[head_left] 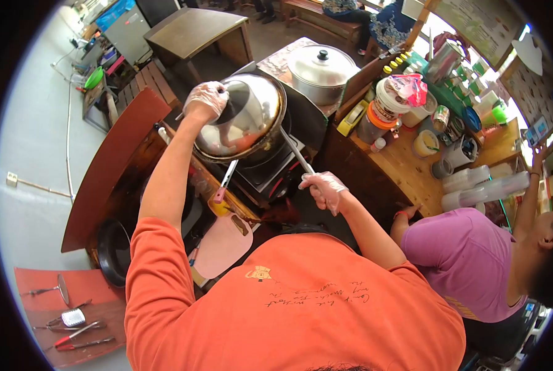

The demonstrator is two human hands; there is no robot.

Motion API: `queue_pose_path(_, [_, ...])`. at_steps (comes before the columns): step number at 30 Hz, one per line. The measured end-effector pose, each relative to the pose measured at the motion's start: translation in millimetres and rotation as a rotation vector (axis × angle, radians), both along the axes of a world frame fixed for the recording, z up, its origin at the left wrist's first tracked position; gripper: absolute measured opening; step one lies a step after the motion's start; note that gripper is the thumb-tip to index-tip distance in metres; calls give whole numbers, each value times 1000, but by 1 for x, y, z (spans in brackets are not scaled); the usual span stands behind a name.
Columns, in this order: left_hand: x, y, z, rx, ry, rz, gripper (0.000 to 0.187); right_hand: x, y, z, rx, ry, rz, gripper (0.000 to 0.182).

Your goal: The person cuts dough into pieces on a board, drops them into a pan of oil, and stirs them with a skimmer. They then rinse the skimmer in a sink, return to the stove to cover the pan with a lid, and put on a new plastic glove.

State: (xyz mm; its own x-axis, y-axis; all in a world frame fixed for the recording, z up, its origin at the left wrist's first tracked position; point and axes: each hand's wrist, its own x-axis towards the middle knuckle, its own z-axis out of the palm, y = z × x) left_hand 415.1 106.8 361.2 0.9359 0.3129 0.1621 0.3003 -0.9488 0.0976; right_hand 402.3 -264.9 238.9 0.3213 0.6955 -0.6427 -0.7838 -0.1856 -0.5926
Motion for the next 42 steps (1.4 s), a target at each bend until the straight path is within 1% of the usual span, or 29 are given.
queue_pose_path(1, [5,4,-1,125,-44,-83,30,5,0,-3,-158,-214,104,30])
queue_pose_path(2, [11,4,3,73,-82,-58,30,9,1,-5,-318,-426,210,30])
queue_pose_path(3, [17,7,6,22,-118,-30,30,11,2,-6,-320,-418,200,30])
queue_pose_path(4, [26,14,1,-58,-219,8,28,12,5,-7,-441,-837,305,32])
queue_pose_path(5, [29,11,6,-47,-235,9,28,12,6,-8,-554,-1259,410,33])
queue_pose_path(7, [34,2,12,-4,-162,33,28,10,7,-13,-596,-1267,392,33])
queue_pose_path(9, [42,0,2,167,-53,-71,28,10,7,-18,-681,-1294,367,33])
queue_pose_path(10, [48,-1,-4,247,55,-99,28,11,6,-22,-678,-1292,362,33])
queue_pose_path(11, [51,-2,-15,258,75,-116,29,12,5,-26,-683,-1282,369,31])
queue_pose_path(13, [61,-6,-34,170,162,-62,33,13,3,-40,-689,-1268,369,30])
queue_pose_path(14, [68,-1,-57,94,123,41,36,15,3,-51,-688,-1290,358,28])
queue_pose_path(15, [78,13,-87,120,131,33,36,15,2,-57,-687,-1311,346,27])
queue_pose_path(18, [74,-12,-91,0,282,95,35,16,1,-62,-690,-1289,330,27])
queue_pose_path(22, [77,-14,-116,-37,309,166,34,18,-4,-69,-665,-1212,325,30])
queue_pose_path(24, [77,-19,-111,-43,316,171,33,20,-5,-78,-624,-1150,312,37])
queue_pose_path(25, [76,-21,-108,-46,320,176,33,21,-6,-82,-625,-1145,317,37])
queue_pose_path(27, [74,-17,-106,3,282,145,35,21,-7,-88,-546,-1025,220,46])
queue_pose_path(29, [66,-14,-100,-22,139,126,33,22,-10,-97,-510,-1015,201,49])
queue_pose_path(31, [61,-11,-87,-5,126,186,34,23,-15,-103,-470,-1008,181,52])
queue_pose_path(33, [52,-4,-71,-8,88,161,37,23,-20,-95,-432,-709,156,52])
queue_pose_path(34, [47,1,-63,-13,99,152,37,21,-20,-94,-416,-639,125,49])
queue_pose_path(35, [37,-4,-43,0,112,171,36,20,-21,-100,-362,-578,80,41])
queue_pose_path(37, [24,14,-29,164,107,113,33,22,-21,-110,-321,-553,67,32])
queue_pose_path(38, [10,24,-20,258,111,46,39,21,-19,-110,-321,-557,55,27])
queue_pose_path(39, [-2,41,-7,404,193,-34,37,19,-19,-102,-316,-568,49,27])
queue_pose_path(40, [-22,54,0,339,156,12,35,18,-18,-100,-328,-574,38,28])
queue_pose_path(41, [-47,56,20,276,116,60,34,17,-16,-100,-338,-580,29,28])
queue_pose_path(42, [-71,73,29,226,50,67,31,16,-15,-99,-343,-602,30,30])
